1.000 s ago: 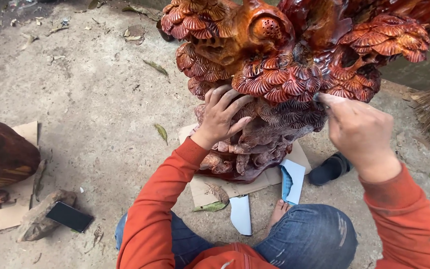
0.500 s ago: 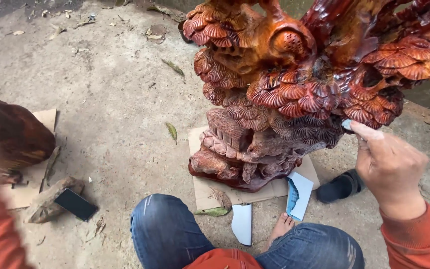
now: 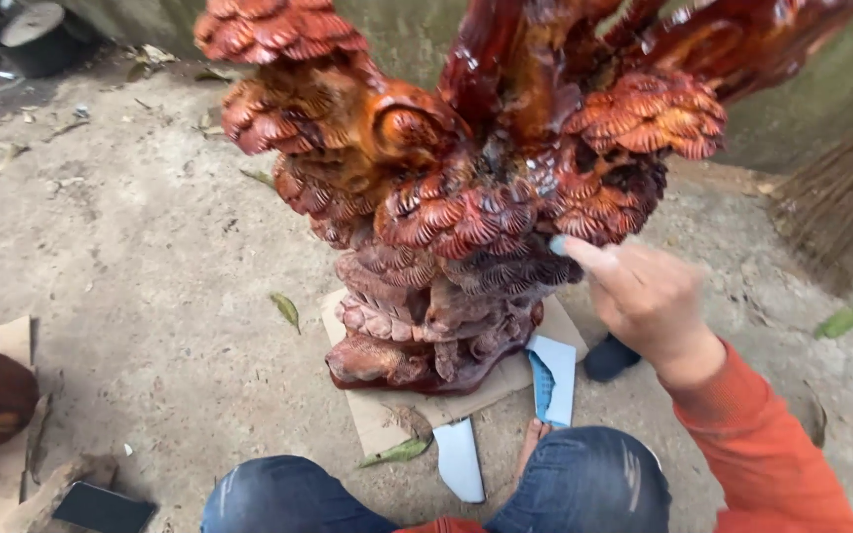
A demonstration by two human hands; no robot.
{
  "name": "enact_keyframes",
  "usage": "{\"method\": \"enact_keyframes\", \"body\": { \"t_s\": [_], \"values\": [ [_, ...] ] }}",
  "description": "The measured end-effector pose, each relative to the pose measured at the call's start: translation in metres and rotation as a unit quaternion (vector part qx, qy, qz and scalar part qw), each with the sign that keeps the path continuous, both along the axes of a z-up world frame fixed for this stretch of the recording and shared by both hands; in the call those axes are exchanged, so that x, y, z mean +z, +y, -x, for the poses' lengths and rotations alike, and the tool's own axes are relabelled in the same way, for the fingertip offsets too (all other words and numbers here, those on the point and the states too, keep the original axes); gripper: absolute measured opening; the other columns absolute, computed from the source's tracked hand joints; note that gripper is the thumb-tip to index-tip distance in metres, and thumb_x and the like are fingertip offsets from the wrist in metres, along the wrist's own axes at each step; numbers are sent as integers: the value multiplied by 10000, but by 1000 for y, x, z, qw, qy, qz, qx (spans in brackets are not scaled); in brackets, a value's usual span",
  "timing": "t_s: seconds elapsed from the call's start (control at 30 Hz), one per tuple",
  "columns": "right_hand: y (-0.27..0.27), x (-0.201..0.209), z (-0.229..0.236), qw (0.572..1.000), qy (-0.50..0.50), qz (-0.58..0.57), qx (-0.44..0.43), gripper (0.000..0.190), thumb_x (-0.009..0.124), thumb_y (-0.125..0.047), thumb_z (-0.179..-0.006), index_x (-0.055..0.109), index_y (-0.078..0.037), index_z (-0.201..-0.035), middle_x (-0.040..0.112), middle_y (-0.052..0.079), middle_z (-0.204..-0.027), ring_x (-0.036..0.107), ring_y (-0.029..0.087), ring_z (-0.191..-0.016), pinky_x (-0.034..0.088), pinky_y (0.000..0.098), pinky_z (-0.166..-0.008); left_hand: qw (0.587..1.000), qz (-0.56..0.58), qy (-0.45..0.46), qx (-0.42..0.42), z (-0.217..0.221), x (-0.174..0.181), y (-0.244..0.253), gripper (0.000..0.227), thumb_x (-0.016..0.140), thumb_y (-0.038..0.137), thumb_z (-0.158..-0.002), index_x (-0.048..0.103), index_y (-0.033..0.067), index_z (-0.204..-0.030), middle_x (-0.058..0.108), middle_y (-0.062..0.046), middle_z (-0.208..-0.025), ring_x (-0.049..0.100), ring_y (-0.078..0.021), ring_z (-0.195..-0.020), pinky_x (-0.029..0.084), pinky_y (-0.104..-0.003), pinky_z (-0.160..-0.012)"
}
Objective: Polishing an intricate wooden sculpture by hand using a cloth and white polish.
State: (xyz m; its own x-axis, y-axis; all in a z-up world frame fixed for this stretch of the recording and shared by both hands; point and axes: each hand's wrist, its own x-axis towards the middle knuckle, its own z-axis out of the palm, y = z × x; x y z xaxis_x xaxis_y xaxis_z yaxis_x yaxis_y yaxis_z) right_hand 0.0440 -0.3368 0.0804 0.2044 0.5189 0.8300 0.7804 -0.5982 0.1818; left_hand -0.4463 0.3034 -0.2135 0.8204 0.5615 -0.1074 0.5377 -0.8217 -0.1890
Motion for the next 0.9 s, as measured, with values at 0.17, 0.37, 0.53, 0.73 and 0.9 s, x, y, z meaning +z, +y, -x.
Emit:
{"method": "enact_keyframes", "body": {
  "t_s": [0.17, 0.37, 0.53, 0.73, 0.9],
  "values": [
    [8, 7, 0, 998, -3, 51, -47, 272, 630, -105, -988, 763, -207, -1202, 573, -37, -665, 578, 130, -596, 491, 231, -600, 979, 77, -141, -126, -239, 75, -100, 507, 605, 314, -965, 576, 236, -1464, 642, -153, -1319, 699, -395, -1159, 612, -502, -909],
    [-3, 0, 2, 999, 47, -4, -4, 187, 652, -107, -1014, 782, -134, -1147, 614, 27, -681, 634, 230, -623, 526, 321, -608, 689, -57, -509, -513, -420, 188, -254, 469, 746, 323, -863, 700, 269, -1326, 591, -121, -1266, 602, -340, -1203, 513, -493, -1002],
    [2, 3, -1, 999, 12, 36, -22, 220, 652, -121, -980, 744, -183, -1170, 663, 0, -755, 693, 181, -712, 567, 297, -653, 592, -66, -615, -517, -470, 183, -289, 496, 771, 458, -783, 742, 255, -1235, 588, -177, -1213, 608, -425, -1087, 536, -594, -884],
    [-79, -56, -27, 997, 8, -46, -56, 183, 721, -65, -976, 819, -132, -1115, 661, 48, -722, 640, 233, -628, 534, 329, -624, 582, -16, -616, -531, -474, 178, -282, 511, 820, 464, -738, 746, 277, -1208, 594, -140, -1214, 599, -414, -1097, 526, -586, -869],
    [-21, -24, -15, 996, 22, -82, 11, 227, 696, -42, -933, 806, -124, -1115, 684, 32, -716, 634, 198, -588, 551, 305, -596, 552, 27, -669, -497, -486, 153, -288, 447, 731, 586, -848, 794, 242, -1126, 629, -134, -1189, 587, -423, -1089, 475, -622, -915]
  ]
}}
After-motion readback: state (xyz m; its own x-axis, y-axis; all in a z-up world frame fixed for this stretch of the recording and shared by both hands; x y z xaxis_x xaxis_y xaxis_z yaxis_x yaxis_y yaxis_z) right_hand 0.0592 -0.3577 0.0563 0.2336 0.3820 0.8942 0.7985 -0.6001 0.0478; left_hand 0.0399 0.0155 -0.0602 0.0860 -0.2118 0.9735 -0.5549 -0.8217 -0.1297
